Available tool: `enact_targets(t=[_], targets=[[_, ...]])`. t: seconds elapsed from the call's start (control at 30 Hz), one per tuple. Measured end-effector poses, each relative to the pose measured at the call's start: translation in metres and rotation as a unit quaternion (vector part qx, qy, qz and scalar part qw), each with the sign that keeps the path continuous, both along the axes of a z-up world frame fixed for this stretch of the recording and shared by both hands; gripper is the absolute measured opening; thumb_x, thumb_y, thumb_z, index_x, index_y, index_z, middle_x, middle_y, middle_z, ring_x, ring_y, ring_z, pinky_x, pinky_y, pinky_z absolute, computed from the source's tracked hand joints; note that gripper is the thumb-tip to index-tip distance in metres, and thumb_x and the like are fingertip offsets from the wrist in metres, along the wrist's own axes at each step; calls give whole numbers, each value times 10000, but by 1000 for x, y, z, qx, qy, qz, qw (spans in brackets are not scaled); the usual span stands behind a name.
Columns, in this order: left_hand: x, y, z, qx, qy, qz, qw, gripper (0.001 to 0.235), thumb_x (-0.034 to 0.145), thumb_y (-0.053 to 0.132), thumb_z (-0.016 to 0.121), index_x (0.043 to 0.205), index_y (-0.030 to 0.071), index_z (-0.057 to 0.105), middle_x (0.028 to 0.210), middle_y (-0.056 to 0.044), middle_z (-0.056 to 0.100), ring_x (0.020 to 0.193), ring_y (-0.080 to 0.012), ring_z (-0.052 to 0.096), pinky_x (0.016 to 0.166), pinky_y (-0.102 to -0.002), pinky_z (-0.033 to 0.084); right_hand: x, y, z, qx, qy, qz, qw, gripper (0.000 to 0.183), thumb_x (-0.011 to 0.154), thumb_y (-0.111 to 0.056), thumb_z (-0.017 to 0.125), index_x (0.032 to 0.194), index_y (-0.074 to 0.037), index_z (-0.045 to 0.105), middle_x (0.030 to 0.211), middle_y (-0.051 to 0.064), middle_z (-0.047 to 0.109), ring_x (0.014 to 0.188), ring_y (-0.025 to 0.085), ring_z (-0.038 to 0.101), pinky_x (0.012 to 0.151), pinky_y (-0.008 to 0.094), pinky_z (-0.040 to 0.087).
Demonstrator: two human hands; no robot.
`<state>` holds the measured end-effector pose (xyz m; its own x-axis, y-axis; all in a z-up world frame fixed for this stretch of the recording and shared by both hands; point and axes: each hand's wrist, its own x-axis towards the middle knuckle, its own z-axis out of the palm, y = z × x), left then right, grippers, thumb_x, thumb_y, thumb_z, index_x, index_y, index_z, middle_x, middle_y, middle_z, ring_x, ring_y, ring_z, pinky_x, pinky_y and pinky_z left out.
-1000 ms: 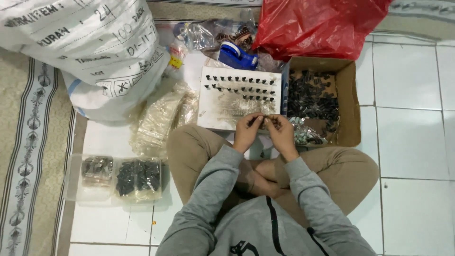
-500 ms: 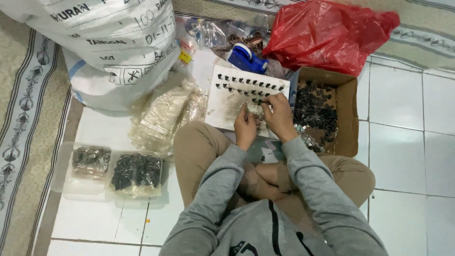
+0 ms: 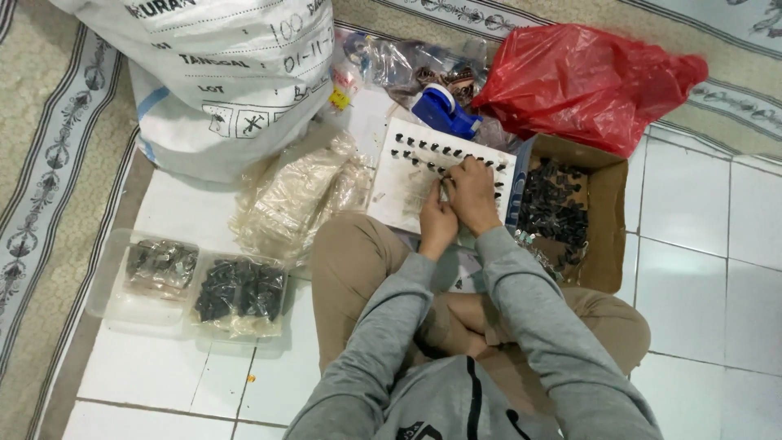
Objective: The person sits on the floor and repeatedly picks small black plastic parts from a cardboard box, then places them into slots on a white tray. The person handles the parts one at a time and continues filling the tray throughout the clip.
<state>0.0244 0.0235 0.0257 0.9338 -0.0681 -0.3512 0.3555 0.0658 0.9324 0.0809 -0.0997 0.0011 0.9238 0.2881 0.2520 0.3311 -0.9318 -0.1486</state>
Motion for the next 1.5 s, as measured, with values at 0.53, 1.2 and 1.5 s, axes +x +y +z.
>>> enact_targets(t=[0.53,1.2,1.5], targets=[[3,-2,-5,32,10,9,999,582,1003,29,334,1584,-13,332,1573,-330,363,1465,-481,334,1206,-559,307,-2,-2,-13,39,43,-8,998,147,873,-177,763,1005,-117,742,899,80,540,890,327,580,784,437,426],[-67,-44,-14,192,-396,-155,885,320,981,254,641,697,111,610,556,-66,580,525,-240,611,482,-297,484,-73,-183,81,60,8,-96,994,111,947,-134,770,1002,-59,708,888,114,591,921,321,626,848,390,508],[-73,-98,22,254,-454,-247,817,98,867,32,681,955,-11,684,819,-142,626,808,-309,680,691,-369,576,-114,-226,30,36,368,-331,868,349,871,-300,665,1133,-112,798,1083,187,784,1028,400,743,824,568,607]])
